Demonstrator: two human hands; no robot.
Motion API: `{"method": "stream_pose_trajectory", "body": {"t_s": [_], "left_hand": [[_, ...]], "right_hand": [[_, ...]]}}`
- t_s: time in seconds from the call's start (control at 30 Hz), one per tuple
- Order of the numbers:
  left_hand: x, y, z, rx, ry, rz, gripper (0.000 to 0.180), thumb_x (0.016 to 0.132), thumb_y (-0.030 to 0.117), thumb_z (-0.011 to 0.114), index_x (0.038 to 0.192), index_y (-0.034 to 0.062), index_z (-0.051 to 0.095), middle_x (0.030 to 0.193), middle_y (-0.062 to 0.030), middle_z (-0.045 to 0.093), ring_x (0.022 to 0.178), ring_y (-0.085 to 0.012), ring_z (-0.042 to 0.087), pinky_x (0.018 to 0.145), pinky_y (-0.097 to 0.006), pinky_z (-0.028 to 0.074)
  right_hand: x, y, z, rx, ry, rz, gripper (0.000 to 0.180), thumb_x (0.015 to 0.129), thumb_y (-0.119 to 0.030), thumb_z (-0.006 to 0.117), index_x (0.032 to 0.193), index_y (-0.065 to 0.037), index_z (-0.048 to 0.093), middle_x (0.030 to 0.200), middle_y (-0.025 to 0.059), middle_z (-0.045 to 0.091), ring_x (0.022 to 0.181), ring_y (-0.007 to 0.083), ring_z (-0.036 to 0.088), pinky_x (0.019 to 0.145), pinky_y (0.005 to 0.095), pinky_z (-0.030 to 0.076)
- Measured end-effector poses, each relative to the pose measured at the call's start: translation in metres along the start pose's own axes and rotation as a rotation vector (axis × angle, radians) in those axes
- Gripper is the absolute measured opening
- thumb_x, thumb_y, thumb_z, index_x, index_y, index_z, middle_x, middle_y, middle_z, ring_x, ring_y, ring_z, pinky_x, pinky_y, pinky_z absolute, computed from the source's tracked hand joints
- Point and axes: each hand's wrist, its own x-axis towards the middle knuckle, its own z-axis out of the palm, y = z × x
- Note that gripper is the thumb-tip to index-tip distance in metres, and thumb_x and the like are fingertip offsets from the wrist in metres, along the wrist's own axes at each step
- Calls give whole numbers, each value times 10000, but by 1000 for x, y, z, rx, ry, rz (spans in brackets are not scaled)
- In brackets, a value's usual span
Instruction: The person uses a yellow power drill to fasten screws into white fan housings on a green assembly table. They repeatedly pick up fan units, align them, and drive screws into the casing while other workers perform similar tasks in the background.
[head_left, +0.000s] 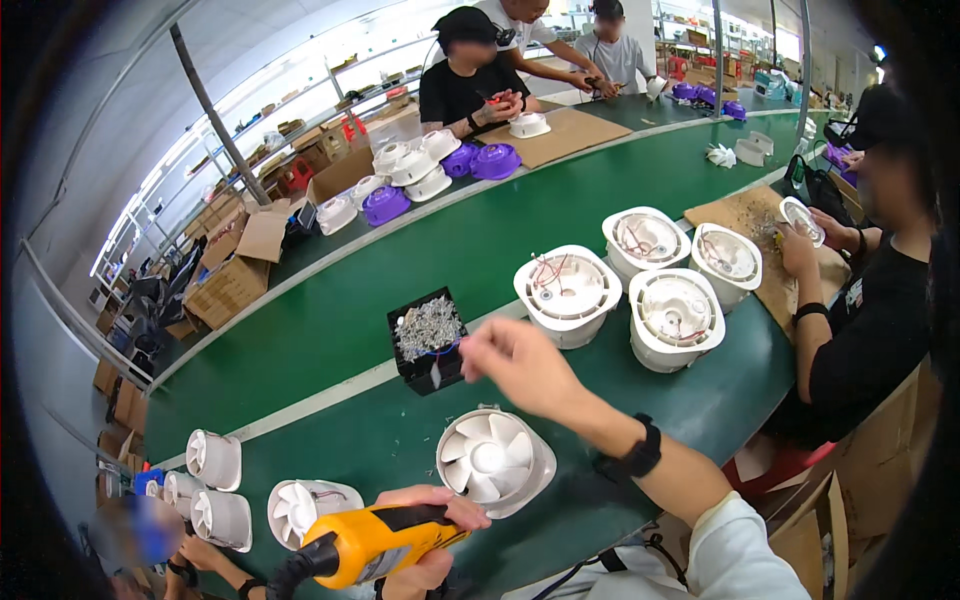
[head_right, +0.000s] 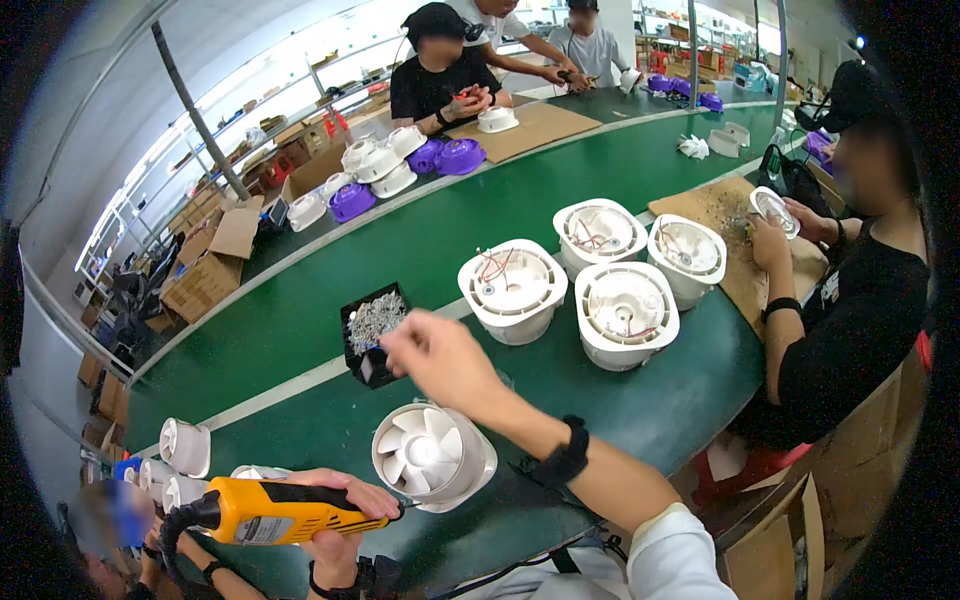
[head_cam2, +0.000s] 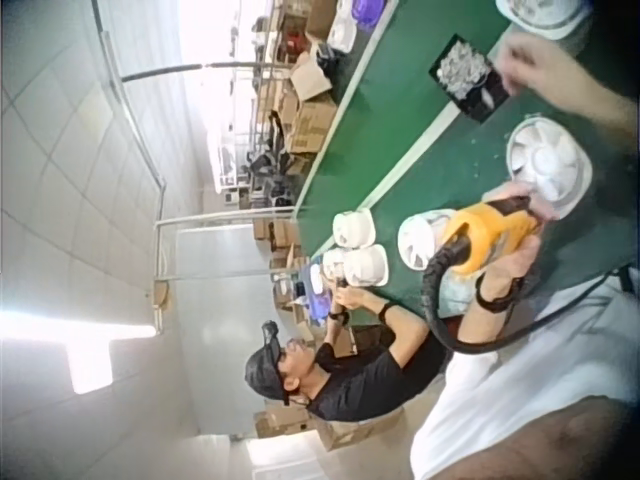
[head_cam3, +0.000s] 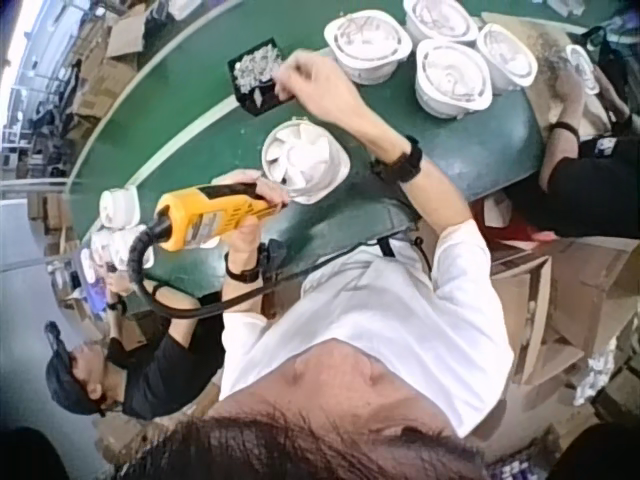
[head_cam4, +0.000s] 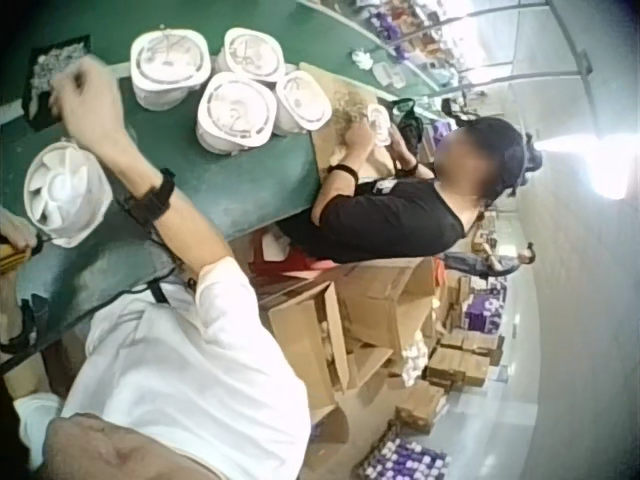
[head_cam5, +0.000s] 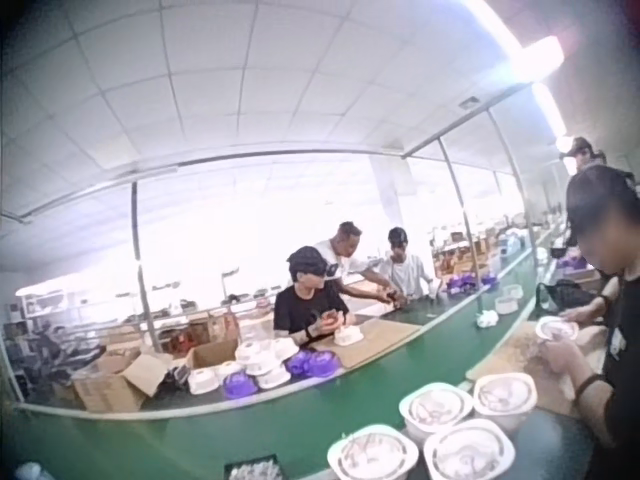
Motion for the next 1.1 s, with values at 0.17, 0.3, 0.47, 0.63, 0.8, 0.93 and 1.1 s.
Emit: {"method": "stream_pose_trajectory", "body": {"t_s": [0.17,0.3,0.47,0.63,0.8,0.93,1.1], "left_hand": [[-1,2,10,26,65,11,587,818,475,662,1080,6,426,639,-140,595,558,-276,613,528,-389,535],[-2,0,7,17,55,0,581,839,521,609,1049,38,364,568,-76,524,447,-199,518,434,-304,446],[15,-7,1,49,50,-8,612,824,553,610,1031,38,352,542,-62,484,421,-163,479,416,-279,419],[30,-12,-17,89,113,25,680,780,565,657,1074,27,364,576,-70,494,440,-153,484,422,-263,425],[34,-17,-11,129,141,26,700,785,566,651,1105,15,361,575,-62,490,435,-143,475,404,-255,413],[32,-23,-12,141,315,55,700,803,568,627,1125,7,361,565,-50,474,418,-134,461,385,-248,398],[36,-24,-16,125,361,27,678,810,546,637,1129,10,370,556,-37,455,401,-125,438,378,-242,381]], "right_hand": [[12,-3,-12,-844,133,-363,408,858,-236,613,1162,21,525,1112,219,576,998,357,575,835,406,470],[-25,23,-1,-703,-434,-316,460,861,-230,599,1235,16,495,1233,183,538,1121,349,521,944,416,417],[-28,63,2,-513,-278,-48,272,866,-116,521,1111,-28,597,1071,184,613,938,373,600,839,411,479],[-53,31,7,-758,-42,39,271,826,-36,476,1065,-28,605,996,184,610,861,372,608,777,430,496],[-38,54,9,-758,-134,-350,285,790,-19,517,1058,-45,611,1039,146,620,856,348,623,722,430,512],[-38,42,10,-796,-243,-106,333,736,-7,553,1055,-75,619,1038,81,641,855,306,637,694,412,518],[-37,35,16,-902,-248,-55,362,686,-3,586,1032,-99,626,989,57,649,829,287,642,641,387,519]]}}
